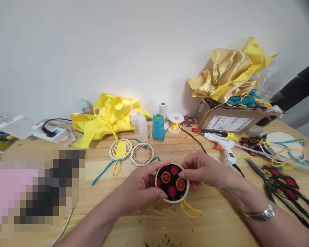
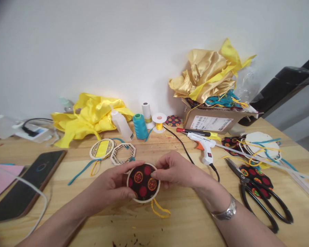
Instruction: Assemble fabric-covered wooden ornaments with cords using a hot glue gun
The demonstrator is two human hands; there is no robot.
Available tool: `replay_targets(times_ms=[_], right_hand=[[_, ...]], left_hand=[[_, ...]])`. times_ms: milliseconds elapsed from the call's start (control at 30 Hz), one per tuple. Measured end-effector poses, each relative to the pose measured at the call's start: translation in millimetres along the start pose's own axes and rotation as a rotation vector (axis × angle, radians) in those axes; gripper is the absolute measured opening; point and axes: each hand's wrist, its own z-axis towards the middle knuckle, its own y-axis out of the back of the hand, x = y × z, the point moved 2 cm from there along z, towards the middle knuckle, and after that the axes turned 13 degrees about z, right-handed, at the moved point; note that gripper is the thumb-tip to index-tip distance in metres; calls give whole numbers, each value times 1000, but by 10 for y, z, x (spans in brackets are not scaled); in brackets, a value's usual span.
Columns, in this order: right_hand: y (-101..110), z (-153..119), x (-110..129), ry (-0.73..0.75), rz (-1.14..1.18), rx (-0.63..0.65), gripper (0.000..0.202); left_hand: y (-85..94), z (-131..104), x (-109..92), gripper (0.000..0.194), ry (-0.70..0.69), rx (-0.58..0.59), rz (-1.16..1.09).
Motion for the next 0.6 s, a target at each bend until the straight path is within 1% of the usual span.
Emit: replay_targets(times_ms=[333, 600], right_hand=[[-17, -20, 12, 15, -13, 27, 29], [6, 9, -11, 9, 4, 37, 32]], left_hand=[[-24, 5, -41, 59, 75, -36, -59], [-6, 23, -1, 62, 63, -29, -117]])
